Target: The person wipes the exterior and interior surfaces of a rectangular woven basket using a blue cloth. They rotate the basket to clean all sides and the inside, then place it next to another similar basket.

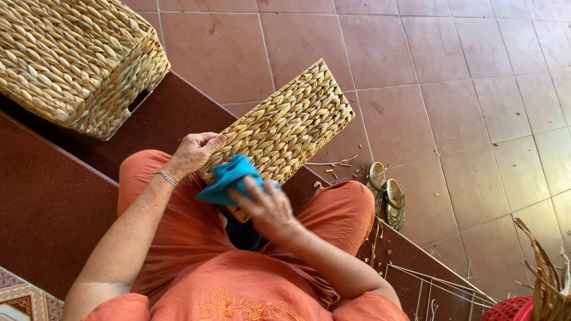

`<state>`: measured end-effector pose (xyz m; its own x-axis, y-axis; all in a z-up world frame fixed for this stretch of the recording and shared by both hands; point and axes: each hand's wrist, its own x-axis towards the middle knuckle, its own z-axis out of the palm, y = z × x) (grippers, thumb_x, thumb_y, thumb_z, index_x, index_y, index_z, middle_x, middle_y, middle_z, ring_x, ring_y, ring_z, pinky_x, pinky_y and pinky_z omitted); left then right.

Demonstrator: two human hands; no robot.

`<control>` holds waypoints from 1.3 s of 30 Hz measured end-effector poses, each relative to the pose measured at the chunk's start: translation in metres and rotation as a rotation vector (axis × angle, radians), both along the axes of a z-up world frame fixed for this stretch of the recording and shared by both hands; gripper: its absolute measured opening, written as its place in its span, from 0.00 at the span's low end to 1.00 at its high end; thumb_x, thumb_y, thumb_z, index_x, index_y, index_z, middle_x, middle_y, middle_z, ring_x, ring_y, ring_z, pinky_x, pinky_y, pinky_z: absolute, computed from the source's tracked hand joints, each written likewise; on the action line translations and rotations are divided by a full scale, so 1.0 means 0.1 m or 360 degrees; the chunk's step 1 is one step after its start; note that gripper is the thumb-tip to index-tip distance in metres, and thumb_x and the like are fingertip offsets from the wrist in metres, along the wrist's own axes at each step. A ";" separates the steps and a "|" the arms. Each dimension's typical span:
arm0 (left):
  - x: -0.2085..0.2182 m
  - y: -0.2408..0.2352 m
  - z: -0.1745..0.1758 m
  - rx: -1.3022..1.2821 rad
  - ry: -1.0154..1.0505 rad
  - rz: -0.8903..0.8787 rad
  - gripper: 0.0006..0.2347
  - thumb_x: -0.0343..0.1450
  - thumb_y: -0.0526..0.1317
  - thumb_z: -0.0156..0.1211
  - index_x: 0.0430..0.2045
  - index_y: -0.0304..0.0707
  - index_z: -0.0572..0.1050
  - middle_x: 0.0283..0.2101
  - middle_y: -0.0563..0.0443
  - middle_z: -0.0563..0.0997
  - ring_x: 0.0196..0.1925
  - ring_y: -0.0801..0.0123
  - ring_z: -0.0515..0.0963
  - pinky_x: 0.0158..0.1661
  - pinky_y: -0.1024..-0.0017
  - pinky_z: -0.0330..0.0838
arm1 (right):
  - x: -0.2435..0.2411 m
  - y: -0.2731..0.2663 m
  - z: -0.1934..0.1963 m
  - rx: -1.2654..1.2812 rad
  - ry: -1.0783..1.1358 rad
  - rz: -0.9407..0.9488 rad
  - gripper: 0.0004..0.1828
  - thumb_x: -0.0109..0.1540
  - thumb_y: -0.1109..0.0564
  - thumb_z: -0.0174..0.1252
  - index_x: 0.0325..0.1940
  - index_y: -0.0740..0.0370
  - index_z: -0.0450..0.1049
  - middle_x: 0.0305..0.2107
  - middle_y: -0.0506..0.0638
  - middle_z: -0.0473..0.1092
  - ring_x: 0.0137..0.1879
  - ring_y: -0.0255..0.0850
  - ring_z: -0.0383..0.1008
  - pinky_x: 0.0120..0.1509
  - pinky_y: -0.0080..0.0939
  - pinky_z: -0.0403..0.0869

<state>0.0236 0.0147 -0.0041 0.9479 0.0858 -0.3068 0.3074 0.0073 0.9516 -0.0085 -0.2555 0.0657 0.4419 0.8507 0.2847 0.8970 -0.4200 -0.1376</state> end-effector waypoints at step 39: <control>-0.02 0.10 -0.12 0.0257 0.0068 0.0019 0.44 0.68 0.74 0.25 0.47 0.33 0.81 0.35 0.43 0.84 0.44 0.70 0.83 0.48 0.70 0.79 | 1.66 -0.16 -0.18 -0.0422 0.0231 -0.1209 0.30 0.64 0.65 0.52 0.71 0.47 0.64 0.64 0.65 0.62 0.51 0.55 0.71 0.48 0.49 0.79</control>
